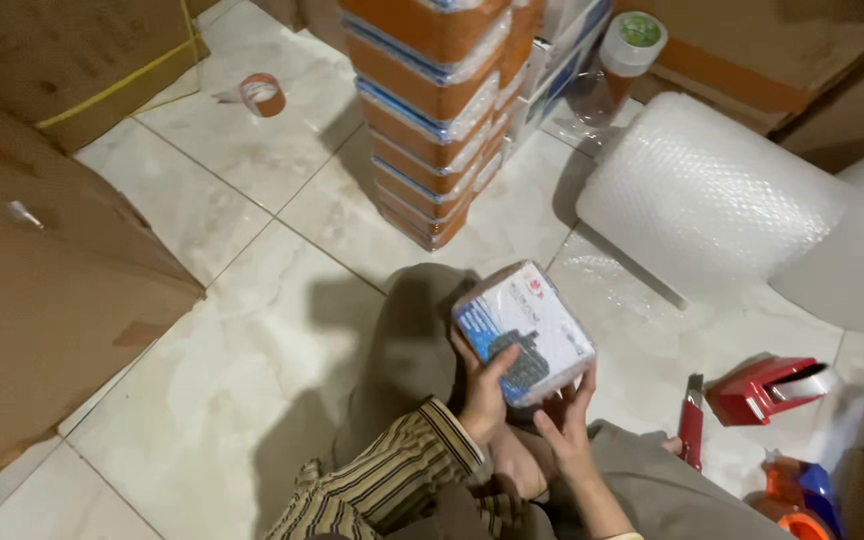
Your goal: The person wraps small boxes in bubble wrap and secures them with tape. They then place the wrapped items into a larger cardboard box.
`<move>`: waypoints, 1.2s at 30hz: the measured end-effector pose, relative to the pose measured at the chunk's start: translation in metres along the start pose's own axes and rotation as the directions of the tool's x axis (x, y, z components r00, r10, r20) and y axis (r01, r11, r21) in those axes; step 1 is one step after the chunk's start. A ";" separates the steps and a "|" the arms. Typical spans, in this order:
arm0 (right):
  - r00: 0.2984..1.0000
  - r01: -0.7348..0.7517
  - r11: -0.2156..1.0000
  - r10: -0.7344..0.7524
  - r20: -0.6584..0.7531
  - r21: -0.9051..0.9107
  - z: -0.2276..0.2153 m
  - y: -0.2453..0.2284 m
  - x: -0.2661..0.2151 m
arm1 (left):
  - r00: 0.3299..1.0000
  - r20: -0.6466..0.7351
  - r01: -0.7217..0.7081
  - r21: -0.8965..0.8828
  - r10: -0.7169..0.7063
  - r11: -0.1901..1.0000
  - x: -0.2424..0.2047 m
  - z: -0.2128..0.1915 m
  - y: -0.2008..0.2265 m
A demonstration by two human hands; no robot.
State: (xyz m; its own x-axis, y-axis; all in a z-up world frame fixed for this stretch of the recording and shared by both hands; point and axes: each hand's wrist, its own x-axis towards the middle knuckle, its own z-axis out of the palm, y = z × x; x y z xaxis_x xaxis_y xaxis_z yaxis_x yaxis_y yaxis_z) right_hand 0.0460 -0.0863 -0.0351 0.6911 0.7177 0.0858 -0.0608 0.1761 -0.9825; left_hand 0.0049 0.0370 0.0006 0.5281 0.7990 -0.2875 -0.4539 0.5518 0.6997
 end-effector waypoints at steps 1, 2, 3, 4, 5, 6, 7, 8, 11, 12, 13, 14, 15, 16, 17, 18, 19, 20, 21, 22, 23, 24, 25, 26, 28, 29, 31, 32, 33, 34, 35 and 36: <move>1.000 -0.002 1.000 0.002 0.015 0.003 -0.003 0.003 -0.002 | 1.000 -0.011 -0.011 -0.003 0.011 1.000 0.009 -0.004 0.009; 0.996 -0.067 0.988 0.073 0.042 -0.136 -0.007 0.007 -0.003 | 0.998 -0.008 -0.068 -0.092 0.067 0.993 0.019 -0.008 0.019; 0.988 -0.124 0.953 0.145 0.058 -0.275 -0.010 0.011 -0.005 | 0.992 -0.010 -0.123 -0.181 0.123 0.976 0.028 -0.012 0.028; 0.987 -0.123 0.954 0.147 0.066 -0.274 -0.018 0.019 -0.007 | 0.992 -0.016 -0.130 -0.181 0.129 0.975 0.047 -0.018 0.034; 0.984 -0.153 0.960 0.171 0.058 -0.234 -0.026 0.028 -0.008 | 0.974 -0.172 -0.183 -0.240 0.144 0.953 0.065 -0.024 0.041; 0.979 -0.186 0.963 0.199 0.048 -0.195 -0.034 0.036 -0.011 | 0.935 -0.327 -0.240 -0.290 0.140 0.926 0.082 -0.031 0.047; 0.978 -0.190 0.962 0.204 0.054 -0.196 -0.032 0.034 -0.007 | 0.932 -0.333 -0.244 -0.290 0.141 0.925 0.093 -0.033 0.069; 0.976 -0.205 0.954 0.216 0.024 -0.220 -0.032 0.031 -0.005 | 0.911 -0.350 -0.299 -0.195 0.218 0.934 0.101 -0.035 0.091; 0.973 -0.223 0.932 0.232 -0.002 -0.286 -0.030 0.035 0.000 | 0.904 -0.369 -0.271 -0.102 0.217 0.957 0.119 -0.045 0.139; 0.974 -0.215 0.922 0.226 -0.003 -0.323 -0.029 0.039 0.003 | 0.919 -0.367 -0.193 -0.107 0.142 0.975 0.124 -0.048 0.153; 0.973 -0.217 0.921 0.230 0.005 -0.324 -0.029 0.042 0.002 | 0.916 -0.375 -0.197 -0.107 0.144 0.974 0.142 -0.069 0.141; 0.975 -0.212 0.909 0.222 -0.014 -0.359 -0.027 0.045 0.003 | 0.908 -0.386 -0.217 -0.107 0.160 0.970 0.161 -0.088 0.130; 0.977 -0.208 0.895 0.212 -0.033 -0.394 -0.025 0.047 0.004 | 0.901 -0.397 -0.236 -0.108 0.176 0.966 0.181 -0.107 0.119; 0.977 -0.205 0.895 0.212 -0.028 -0.396 -0.025 0.049 0.004 | 0.899 -0.400 -0.240 -0.111 0.178 0.964 0.180 -0.109 0.116; 0.977 -0.210 0.900 0.208 -0.046 -0.382 -0.025 0.051 0.004 | 0.895 -0.440 -0.114 -0.052 0.080 0.992 0.180 -0.111 0.113; 0.977 -0.215 0.904 0.205 -0.066 -0.370 -0.025 0.053 0.004 | 0.876 -0.482 0.020 -0.001 -0.018 1.000 0.180 -0.113 0.109; 0.977 -0.213 0.903 0.204 -0.062 -0.374 -0.023 0.051 0.008 | 0.875 -0.484 0.017 -0.006 -0.018 1.000 0.197 -0.130 0.086; 0.972 -0.235 0.888 0.222 -0.080 -0.395 -0.022 0.048 0.008 | 0.867 -0.497 -0.007 0.034 0.023 0.999 0.212 -0.148 0.061; 0.966 -0.258 0.872 0.239 -0.098 -0.415 -0.020 0.046 0.008 | 0.859 -0.508 -0.031 0.075 0.065 0.997 0.226 -0.166 0.035; 0.964 -0.266 0.869 0.247 -0.099 -0.417 -0.016 0.042 0.010 | 0.856 -0.514 -0.024 0.075 0.060 0.997 0.221 -0.158 0.043; 0.963 -0.271 0.862 0.246 -0.113 -0.428 -0.012 0.038 0.011 | 0.852 -0.522 0.077 0.210 0.045 0.975 0.215 -0.150 0.051; 0.962 -0.275 0.855 0.243 -0.127 -0.440 -0.008 0.034 0.013 | 0.847 -0.530 0.176 0.337 0.032 0.925 0.210 -0.141 0.058; 0.960 -0.280 0.853 0.249 -0.128 -0.441 -0.008 0.035 0.014 | 0.845 -0.534 0.181 0.336 0.028 0.924 0.225 -0.157 0.039; 0.960 -0.280 0.816 0.244 -0.138 -0.507 -0.008 0.036 0.015 | 0.857 -0.510 0.181 0.429 0.072 0.885 0.240 -0.172 0.019; 0.959 -0.281 0.771 0.240 -0.148 -0.571 -0.009 0.041 0.016 | 0.869 -0.483 0.181 0.515 0.109 0.838 0.253 -0.182 0.003; 0.971 -0.239 0.766 0.194 -0.140 -0.596 -0.011 0.045 0.016 | 0.871 -0.487 0.275 0.588 0.061 0.761 0.251 -0.177 0.008; 0.981 -0.195 0.759 0.148 -0.127 -0.621 -0.009 0.045 0.018 | 0.868 -0.497 0.361 0.650 0.014 0.669 0.245 -0.161 0.022; 0.981 -0.196 0.751 0.147 -0.130 -0.630 -0.006 0.042 0.019 | 0.853 -0.522 0.421 0.656 -0.027 0.627 0.241 -0.152 0.031; 0.980 -0.197 0.743 0.146 -0.132 -0.639 -0.003 0.039 0.020 | 0.835 -0.547 0.478 0.659 -0.066 0.581 0.237 -0.142 0.040; 0.981 -0.196 0.745 0.146 -0.131 -0.638 -0.003 0.039 0.021 | 0.834 -0.548 0.478 0.659 -0.064 0.581 0.244 -0.149 0.033; 0.975 -0.221 0.732 0.172 -0.140 -0.645 -0.002 0.039 0.022 | 0.842 -0.539 0.449 0.664 -0.033 0.598 0.251 -0.156 0.026; 0.969 -0.246 0.718 0.196 -0.151 -0.651 -0.003 0.040 0.023 | 0.849 -0.529 0.420 0.670 -0.003 0.612 0.258 -0.162 0.018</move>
State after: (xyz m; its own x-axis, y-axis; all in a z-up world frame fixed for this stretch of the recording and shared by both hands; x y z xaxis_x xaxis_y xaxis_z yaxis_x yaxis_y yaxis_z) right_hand 0.0614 -0.0648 -0.0724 0.7662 0.6284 -0.1343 0.2552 -0.4894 -0.8339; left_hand 0.0173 0.2917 -0.1670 0.0704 0.8027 -0.5922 0.4245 0.5131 0.7460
